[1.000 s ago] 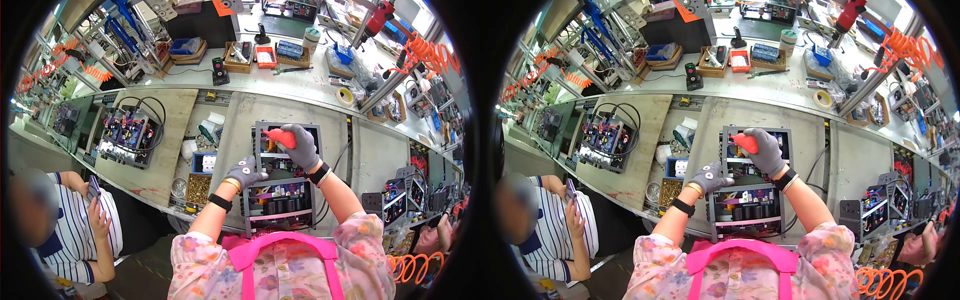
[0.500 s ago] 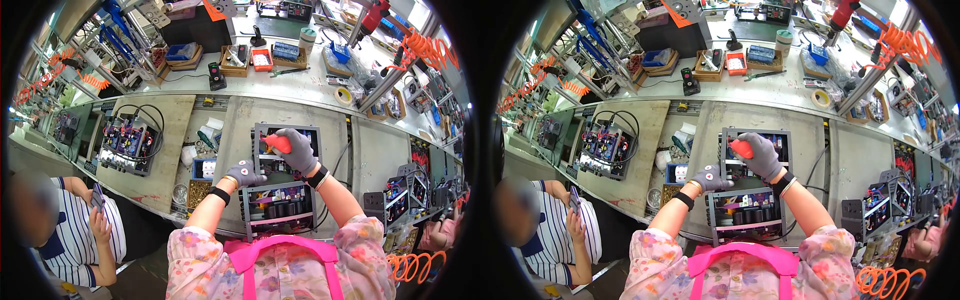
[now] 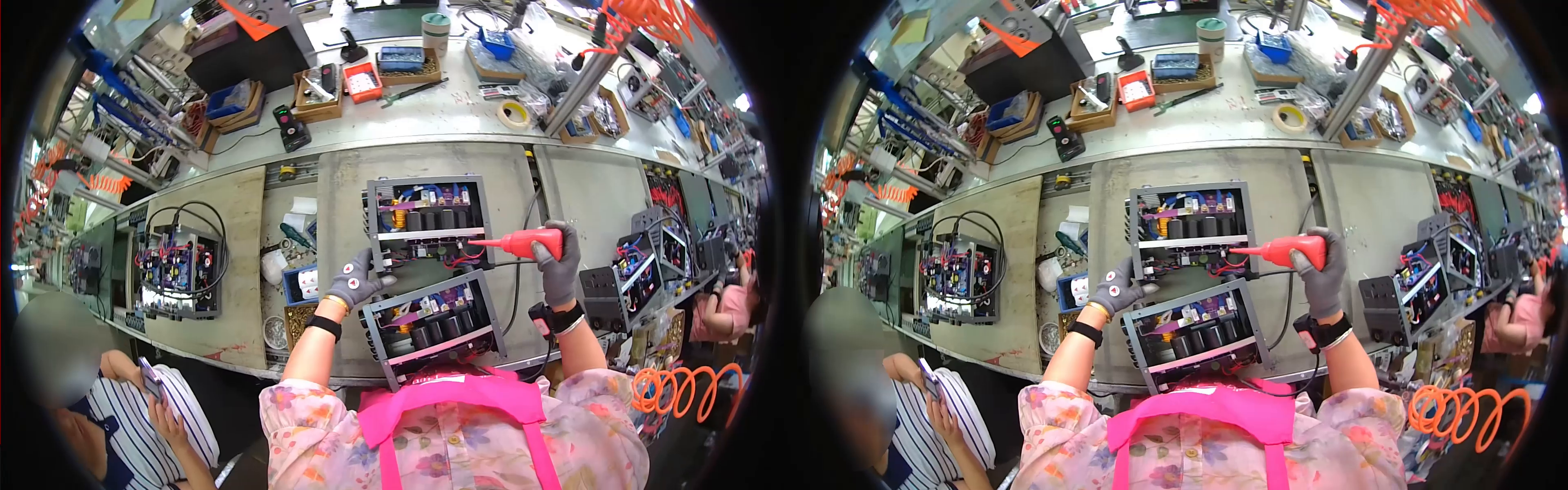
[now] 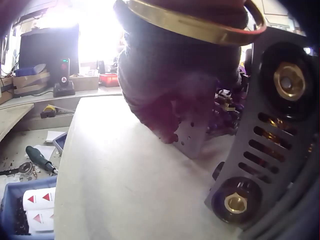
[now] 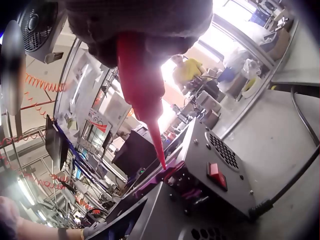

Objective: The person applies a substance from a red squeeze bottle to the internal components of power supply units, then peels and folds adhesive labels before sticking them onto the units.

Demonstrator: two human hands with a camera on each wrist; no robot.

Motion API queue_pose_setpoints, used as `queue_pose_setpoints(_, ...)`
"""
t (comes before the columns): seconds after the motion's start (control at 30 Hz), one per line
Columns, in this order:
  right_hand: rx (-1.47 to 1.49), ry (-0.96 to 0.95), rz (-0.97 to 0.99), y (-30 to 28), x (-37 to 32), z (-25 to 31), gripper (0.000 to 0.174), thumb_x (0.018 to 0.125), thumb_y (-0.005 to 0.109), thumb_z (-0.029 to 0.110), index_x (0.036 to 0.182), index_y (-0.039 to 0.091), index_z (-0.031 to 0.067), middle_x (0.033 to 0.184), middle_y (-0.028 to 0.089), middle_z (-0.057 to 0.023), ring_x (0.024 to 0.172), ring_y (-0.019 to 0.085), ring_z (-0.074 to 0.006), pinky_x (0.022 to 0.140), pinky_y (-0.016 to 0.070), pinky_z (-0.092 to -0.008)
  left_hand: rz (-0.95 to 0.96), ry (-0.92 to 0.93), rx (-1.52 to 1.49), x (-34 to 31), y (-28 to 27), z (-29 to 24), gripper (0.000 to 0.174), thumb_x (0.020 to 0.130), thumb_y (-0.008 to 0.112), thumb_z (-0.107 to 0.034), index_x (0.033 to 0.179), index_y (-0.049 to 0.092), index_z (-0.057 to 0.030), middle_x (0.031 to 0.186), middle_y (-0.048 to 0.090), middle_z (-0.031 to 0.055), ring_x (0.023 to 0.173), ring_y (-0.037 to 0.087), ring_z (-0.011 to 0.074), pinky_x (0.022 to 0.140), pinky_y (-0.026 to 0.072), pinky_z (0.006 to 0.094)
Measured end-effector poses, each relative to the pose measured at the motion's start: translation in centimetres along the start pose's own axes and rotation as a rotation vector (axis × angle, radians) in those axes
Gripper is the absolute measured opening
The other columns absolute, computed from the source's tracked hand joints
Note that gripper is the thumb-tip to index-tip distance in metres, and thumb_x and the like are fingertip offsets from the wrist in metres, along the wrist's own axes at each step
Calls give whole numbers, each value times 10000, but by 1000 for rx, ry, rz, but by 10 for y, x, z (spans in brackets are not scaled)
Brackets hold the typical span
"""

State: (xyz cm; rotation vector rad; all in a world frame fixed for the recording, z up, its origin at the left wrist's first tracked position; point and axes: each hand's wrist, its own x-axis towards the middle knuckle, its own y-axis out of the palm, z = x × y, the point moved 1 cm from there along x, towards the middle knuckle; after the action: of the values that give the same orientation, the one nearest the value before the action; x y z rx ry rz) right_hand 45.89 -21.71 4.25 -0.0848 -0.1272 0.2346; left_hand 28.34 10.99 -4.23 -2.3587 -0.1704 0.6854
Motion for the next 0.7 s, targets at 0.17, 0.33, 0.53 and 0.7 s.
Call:
queue_pose_setpoints(0.17, -11, -90, -8, 0, -10, -24, 377, 757, 706, 31, 1092, 534, 29, 994, 568, -66, 914, 554, -144, 841, 466, -284, 24, 15, 16, 3, 2, 10, 875, 677, 775, -525, 1307, 431, -25, 1232, 566, 230, 1142, 557, 349, 964, 446, 401)
queue_pose_setpoints(0.33, -20, -152, 14, 9, -8, -19, 372, 756, 706, 33, 1086, 534, 30, 983, 574, -64, 898, 557, -142, 831, 471, -283, 55, -2, -4, 4, 0, 7, 901, 668, 769, -556, 1306, 433, -17, 1233, 568, 229, 1139, 558, 355, 956, 450, 404)
queue_pose_setpoints(0.53, -44, -169, 15, 10, -7, -25, 377, 754, 711, 40, 1086, 533, 28, 976, 577, -67, 888, 561, -141, 822, 475, -282, 39, 2, -30, 5, 2, 12, 890, 660, 776, -548, 1294, 445, -17, 1214, 583, 224, 1127, 567, 353, 941, 455, 404)
queue_pose_setpoints(0.7, -48, -166, -2, 10, -8, -28, 381, 748, 717, 43, 1082, 534, 27, 966, 581, -68, 879, 567, -145, 815, 478, -284, 64, -7, -17, -1, -8, -3, 880, 666, 779, -528, 1299, 440, -21, 1237, 570, 217, 1149, 556, 346, 959, 451, 400)
